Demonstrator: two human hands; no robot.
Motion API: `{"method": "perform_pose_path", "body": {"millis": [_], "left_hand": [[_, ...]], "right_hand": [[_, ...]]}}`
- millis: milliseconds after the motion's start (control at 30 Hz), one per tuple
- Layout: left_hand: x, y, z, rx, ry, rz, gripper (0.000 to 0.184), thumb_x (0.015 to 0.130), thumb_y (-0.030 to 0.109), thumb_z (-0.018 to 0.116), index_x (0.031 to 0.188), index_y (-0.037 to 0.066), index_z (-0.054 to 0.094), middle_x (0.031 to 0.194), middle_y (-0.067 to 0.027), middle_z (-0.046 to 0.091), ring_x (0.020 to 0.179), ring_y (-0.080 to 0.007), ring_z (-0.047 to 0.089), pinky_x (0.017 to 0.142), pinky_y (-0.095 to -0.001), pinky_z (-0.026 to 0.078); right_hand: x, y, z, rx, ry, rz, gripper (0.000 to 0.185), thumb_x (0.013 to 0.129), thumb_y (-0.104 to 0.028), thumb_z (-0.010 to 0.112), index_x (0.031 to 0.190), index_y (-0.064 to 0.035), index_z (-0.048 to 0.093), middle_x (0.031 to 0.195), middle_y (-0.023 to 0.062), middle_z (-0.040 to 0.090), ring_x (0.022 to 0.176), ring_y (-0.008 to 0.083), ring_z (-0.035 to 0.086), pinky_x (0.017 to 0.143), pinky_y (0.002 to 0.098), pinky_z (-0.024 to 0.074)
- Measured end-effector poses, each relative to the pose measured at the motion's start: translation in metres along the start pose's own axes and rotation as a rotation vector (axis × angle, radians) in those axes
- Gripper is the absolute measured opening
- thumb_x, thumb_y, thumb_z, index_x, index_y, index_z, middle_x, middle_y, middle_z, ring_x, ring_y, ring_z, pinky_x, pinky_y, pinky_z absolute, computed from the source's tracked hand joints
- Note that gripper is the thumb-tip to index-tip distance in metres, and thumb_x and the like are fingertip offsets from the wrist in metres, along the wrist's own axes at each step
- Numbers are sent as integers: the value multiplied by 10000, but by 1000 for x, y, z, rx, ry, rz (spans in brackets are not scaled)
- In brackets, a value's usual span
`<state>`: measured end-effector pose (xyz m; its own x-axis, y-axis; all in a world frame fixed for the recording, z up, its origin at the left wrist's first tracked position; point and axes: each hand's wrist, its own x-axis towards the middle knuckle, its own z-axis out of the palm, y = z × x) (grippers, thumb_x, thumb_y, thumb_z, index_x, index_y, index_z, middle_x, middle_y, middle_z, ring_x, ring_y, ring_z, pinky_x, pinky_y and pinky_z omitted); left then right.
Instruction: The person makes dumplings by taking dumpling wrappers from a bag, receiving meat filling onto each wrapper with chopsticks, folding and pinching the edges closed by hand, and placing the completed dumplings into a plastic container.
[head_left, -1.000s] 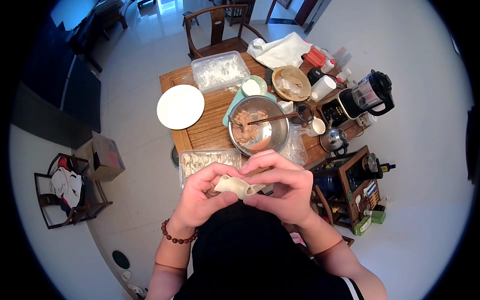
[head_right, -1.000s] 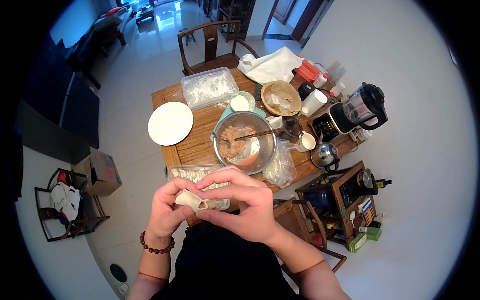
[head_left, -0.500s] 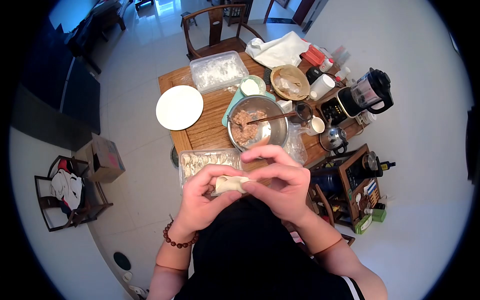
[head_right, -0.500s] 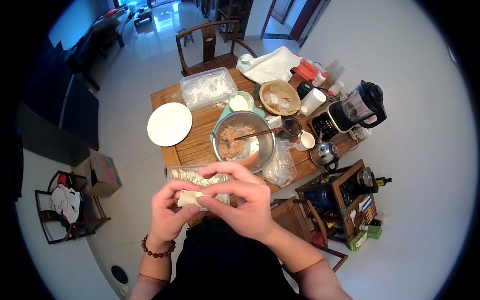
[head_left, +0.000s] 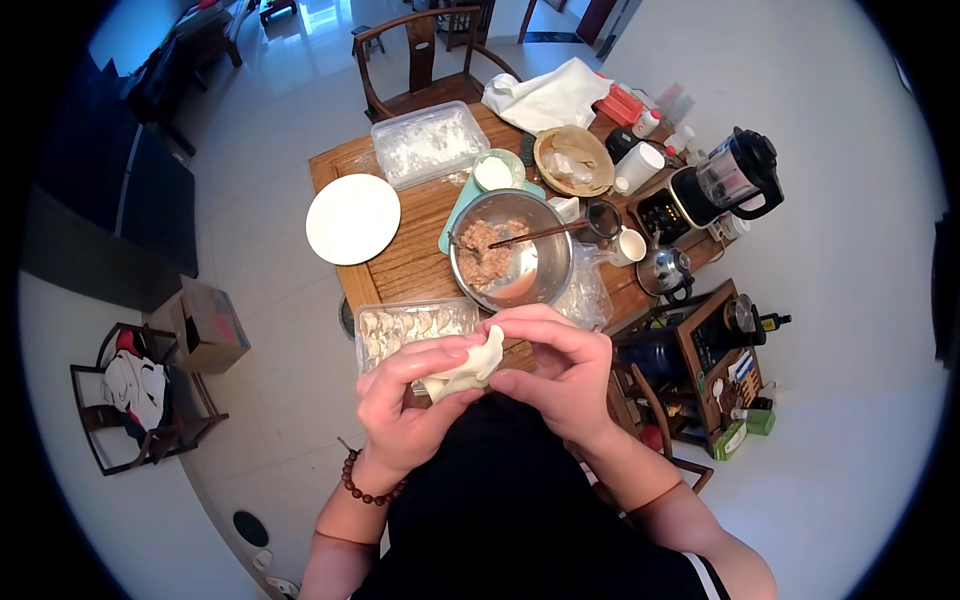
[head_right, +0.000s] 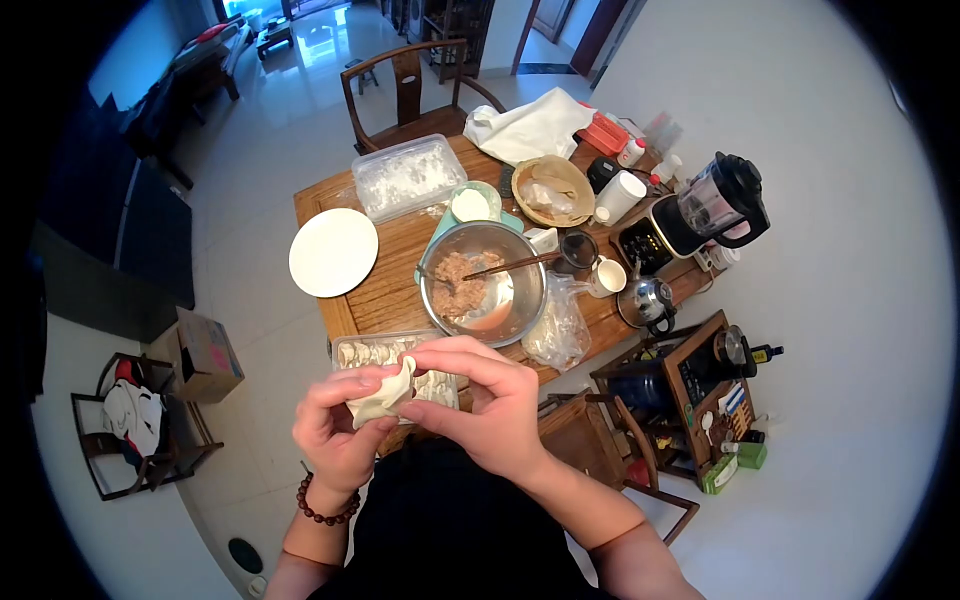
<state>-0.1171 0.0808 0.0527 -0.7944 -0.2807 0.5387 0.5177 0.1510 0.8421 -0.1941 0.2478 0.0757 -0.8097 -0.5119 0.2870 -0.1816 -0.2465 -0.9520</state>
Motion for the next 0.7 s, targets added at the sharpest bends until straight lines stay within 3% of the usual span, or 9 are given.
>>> {"method": "perform_pose_path", "body": {"millis": [67,133,533,700], "left_hand": [[1,0,0,19,-13,11,371,803,9,839,1111,-9,634,1107,-215,735,1043,-305,732,891,-381,593],[1,-2,-1,7,-23,7,373,794,13,847,1105,-8,642,1095,-209,740,1028,-298,737,882,-376,595],[4,4,-2,72,-24,17,369,780,18,858,1092,-3,662,1072,-198,749,997,-285,746,849,-352,601],[6,4,-2,60,-22,-3,362,781,6,851,1092,-4,665,1071,-196,750,999,-282,746,853,-349,599]], "right_hand": [[1,-1,1,-1,5,-4,435,759,93,811,1176,80,688,1207,221,662,1120,274,652,1020,375,494],[2,0,2,-7,43,-27,399,755,80,832,1138,52,721,1155,166,698,1072,220,670,948,331,525],[5,0,5,-35,70,-117,254,766,104,809,1003,39,744,1023,145,704,965,210,674,861,325,536],[9,9,-2,-48,22,-208,264,765,100,811,1012,37,744,1025,135,700,985,220,663,866,340,532]]}}
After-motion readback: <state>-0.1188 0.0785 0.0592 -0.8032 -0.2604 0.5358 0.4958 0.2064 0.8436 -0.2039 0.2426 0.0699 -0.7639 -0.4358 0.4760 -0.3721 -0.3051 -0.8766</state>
